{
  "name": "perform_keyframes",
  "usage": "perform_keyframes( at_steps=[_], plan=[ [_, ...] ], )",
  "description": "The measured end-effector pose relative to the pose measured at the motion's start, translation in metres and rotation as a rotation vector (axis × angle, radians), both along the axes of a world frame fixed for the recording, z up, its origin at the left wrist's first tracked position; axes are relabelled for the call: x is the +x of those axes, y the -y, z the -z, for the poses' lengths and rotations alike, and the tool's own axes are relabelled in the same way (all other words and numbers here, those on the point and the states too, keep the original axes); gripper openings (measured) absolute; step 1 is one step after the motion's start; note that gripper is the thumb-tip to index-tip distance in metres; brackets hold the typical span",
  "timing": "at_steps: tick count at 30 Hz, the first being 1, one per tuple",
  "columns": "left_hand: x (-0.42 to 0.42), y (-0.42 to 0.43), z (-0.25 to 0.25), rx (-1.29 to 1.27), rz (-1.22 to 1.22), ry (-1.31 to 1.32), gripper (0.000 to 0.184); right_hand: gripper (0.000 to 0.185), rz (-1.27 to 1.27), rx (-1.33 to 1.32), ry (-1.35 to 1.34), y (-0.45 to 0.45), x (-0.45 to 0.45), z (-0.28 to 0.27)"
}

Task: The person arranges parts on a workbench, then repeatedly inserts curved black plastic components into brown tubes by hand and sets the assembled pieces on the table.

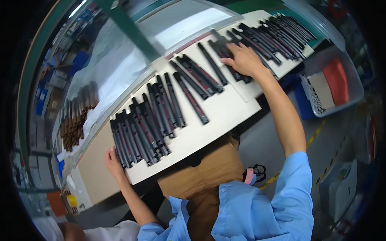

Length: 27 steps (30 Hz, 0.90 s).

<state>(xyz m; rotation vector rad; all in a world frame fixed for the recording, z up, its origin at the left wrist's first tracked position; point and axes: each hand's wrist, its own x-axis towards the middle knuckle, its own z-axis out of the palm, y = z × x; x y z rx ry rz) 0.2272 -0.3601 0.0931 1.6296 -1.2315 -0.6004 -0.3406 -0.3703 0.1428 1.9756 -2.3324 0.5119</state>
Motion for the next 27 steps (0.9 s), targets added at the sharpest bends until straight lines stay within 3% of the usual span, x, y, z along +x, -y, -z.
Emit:
perform_keyframes(
  at_steps=[2,5,7,9,16,20,27],
  plan=[
    [-0.001,-0.001,-0.001,0.018,-0.021,-0.019,0.026,0.05,-0.055,-0.129,-0.019,-0.003,0.0,0.004],
    [-0.006,-0.004,-0.006,-0.025,-0.027,0.05,0.025,0.032,-0.081,-0.096,-0.196,-0.019,0.007,0.001],
    [-0.005,-0.003,-0.002,-0.111,0.013,0.032,0.023,0.03,-0.085,-0.001,-0.17,-0.033,0.02,-0.011],
    [-0.001,-0.002,0.001,-0.019,-0.011,-0.045,0.022,0.027,-0.091,-0.037,-0.188,-0.044,0.031,-0.01],
    [-0.004,-0.004,-0.003,-0.062,-0.014,-0.022,0.022,0.029,-0.042,-0.001,-0.237,-0.045,0.046,-0.006],
    [-0.005,-0.005,-0.006,-0.047,-0.015,-0.003,0.021,0.03,-0.118,-0.099,-0.264,-0.05,0.066,-0.008],
    [-0.005,-0.008,-0.02,-0.023,0.009,-0.007,0.02,0.029,-0.331,-0.402,0.118,-0.067,0.135,-0.023]
  ],
)
